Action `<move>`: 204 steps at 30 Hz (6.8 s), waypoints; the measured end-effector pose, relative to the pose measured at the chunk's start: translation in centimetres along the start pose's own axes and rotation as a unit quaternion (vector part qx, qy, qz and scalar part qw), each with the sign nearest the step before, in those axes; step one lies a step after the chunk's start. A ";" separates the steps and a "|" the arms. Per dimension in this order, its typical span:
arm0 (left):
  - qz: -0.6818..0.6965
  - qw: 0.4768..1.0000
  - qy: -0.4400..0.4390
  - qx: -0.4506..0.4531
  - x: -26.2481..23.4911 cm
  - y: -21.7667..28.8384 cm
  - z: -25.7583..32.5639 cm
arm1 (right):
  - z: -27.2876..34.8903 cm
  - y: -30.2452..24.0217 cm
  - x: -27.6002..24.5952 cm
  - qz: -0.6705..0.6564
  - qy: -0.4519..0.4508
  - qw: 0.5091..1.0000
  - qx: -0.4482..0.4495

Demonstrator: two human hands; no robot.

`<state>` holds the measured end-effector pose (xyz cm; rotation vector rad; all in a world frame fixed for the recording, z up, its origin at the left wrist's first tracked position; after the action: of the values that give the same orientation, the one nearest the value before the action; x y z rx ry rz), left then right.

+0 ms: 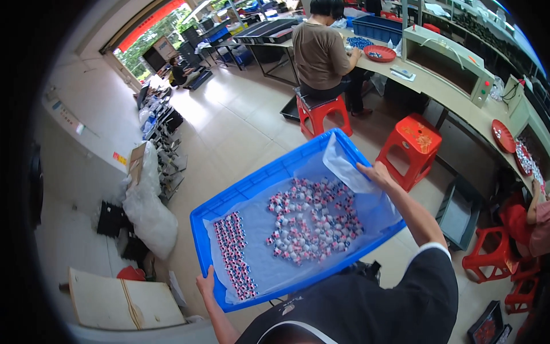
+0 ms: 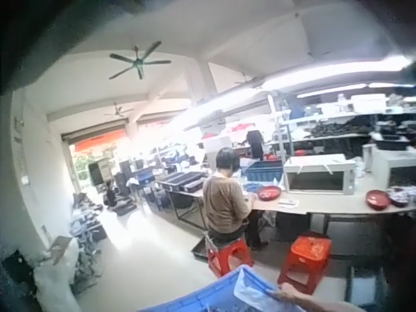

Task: The person sorts small colorful plastic components into sorting bins by hand, arranging them within the bins.

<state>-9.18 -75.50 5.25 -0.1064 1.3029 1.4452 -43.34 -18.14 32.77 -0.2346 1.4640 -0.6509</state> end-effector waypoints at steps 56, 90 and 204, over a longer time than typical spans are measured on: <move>-0.060 0.937 -0.080 0.335 37.9 78.7 -74.4 | -62.8 -6.2 19.9 -0.294 0.222 0.910 0.193; -0.110 0.924 -0.174 0.323 46.0 85.8 -78.7 | -70.1 -6.8 17.9 -0.199 0.217 0.908 0.297; 0.441 0.810 -0.361 -0.140 54.4 93.7 -119.7 | -125.4 -58.9 77.7 -0.443 -0.035 0.877 0.181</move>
<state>-166.07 -105.30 -18.68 0.8958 0.4585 2.1430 -181.80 -77.99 -16.89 -0.6418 1.0824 -1.6211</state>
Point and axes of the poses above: each hand's wrist, its own z-axis away from the middle knuckle, its own x-axis out of the palm, y = z × x, the point moved 6 cm from there along -z, towards the middle knuckle, and after that the axes turned 3 degrees about -z, right-handed, at the moved point
